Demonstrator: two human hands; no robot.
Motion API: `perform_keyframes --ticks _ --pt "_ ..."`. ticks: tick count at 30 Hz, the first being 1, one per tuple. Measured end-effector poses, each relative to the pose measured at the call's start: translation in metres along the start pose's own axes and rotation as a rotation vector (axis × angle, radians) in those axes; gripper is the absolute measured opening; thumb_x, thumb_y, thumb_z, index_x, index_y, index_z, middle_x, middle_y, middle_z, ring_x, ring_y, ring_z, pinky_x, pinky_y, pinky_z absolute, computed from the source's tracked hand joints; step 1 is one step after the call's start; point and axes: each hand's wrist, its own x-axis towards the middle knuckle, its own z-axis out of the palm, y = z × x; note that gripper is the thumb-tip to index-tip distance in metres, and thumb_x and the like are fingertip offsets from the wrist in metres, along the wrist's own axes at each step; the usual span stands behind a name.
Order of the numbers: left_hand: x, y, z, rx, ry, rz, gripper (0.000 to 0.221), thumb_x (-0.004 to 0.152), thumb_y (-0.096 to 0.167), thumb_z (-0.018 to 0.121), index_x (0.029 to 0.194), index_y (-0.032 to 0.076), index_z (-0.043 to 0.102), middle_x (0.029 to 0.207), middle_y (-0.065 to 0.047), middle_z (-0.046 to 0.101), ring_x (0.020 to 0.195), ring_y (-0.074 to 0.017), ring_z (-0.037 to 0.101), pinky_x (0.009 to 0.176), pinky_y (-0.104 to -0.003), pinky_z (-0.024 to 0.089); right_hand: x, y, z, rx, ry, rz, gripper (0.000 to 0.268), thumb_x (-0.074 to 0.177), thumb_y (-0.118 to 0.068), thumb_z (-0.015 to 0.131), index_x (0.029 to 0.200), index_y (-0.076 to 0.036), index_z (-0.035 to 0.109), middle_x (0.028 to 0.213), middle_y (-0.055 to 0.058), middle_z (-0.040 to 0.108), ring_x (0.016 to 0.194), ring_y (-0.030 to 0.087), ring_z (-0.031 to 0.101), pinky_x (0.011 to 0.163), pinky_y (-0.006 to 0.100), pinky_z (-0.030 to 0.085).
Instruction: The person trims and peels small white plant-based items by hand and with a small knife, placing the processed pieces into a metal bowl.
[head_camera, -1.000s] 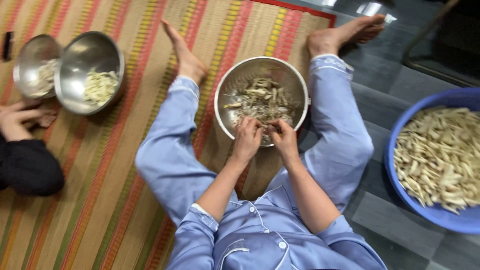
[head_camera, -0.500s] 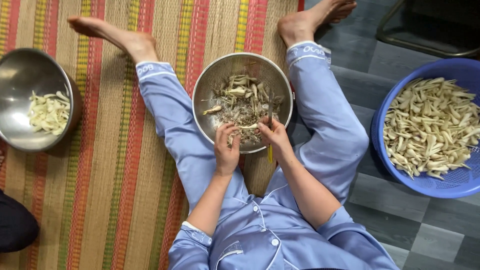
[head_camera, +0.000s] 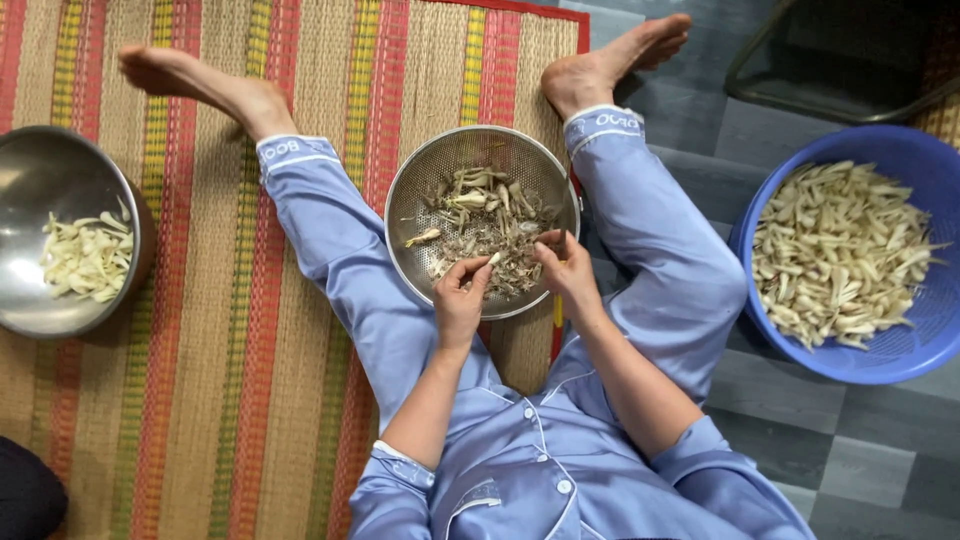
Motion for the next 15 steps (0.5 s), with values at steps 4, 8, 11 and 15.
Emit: perform_keyframes --ticks 4,8,11,15 --pt "-0.009 -0.002 -0.006 0.077 0.043 0.046 0.007 0.090 0.010 0.078 0.097 0.009 0.080 0.077 -0.010 0.076 0.073 -0.0201 0.074 0.068 -0.032 0.058 -0.007 -0.003 0.019 -0.352 -0.127 -0.169 0.021 0.092 -0.015 0.080 0.107 -0.005 0.070 0.086 0.014 0.074 0.073 0.019 0.069 0.064 0.031 0.055" --pt "-0.010 0.003 -0.010 0.111 0.068 0.067 0.006 0.089 0.009 0.078 0.094 0.012 0.079 0.077 -0.008 0.077 0.074 -0.0204 0.075 0.068 -0.032 0.058 -0.005 0.004 0.039 -0.510 -0.193 -0.203 0.014 0.088 -0.016 0.080 0.099 -0.013 0.072 0.079 0.006 0.074 0.073 0.019 0.070 0.066 0.031 0.054" --pt "-0.014 -0.011 -0.016 0.002 0.057 -0.010 0.006 0.090 0.009 0.077 0.096 0.008 0.078 0.077 -0.008 0.076 0.074 -0.0151 0.072 0.070 -0.031 0.058 0.004 0.015 0.042 -0.462 -0.223 -0.154 0.008 0.091 -0.007 0.073 0.095 -0.014 0.072 0.072 0.003 0.072 0.067 0.012 0.065 0.066 0.027 0.054" --pt "-0.022 -0.070 -0.011 -0.516 0.050 -0.340 0.013 0.092 0.006 0.075 0.104 0.000 0.073 0.084 -0.013 0.077 0.075 -0.0152 0.075 0.073 -0.028 0.063 0.009 0.034 0.038 -0.170 -0.321 0.069 0.004 0.099 -0.008 0.063 0.097 -0.008 0.066 0.070 0.003 0.066 0.051 0.004 0.047 0.045 0.020 0.039"
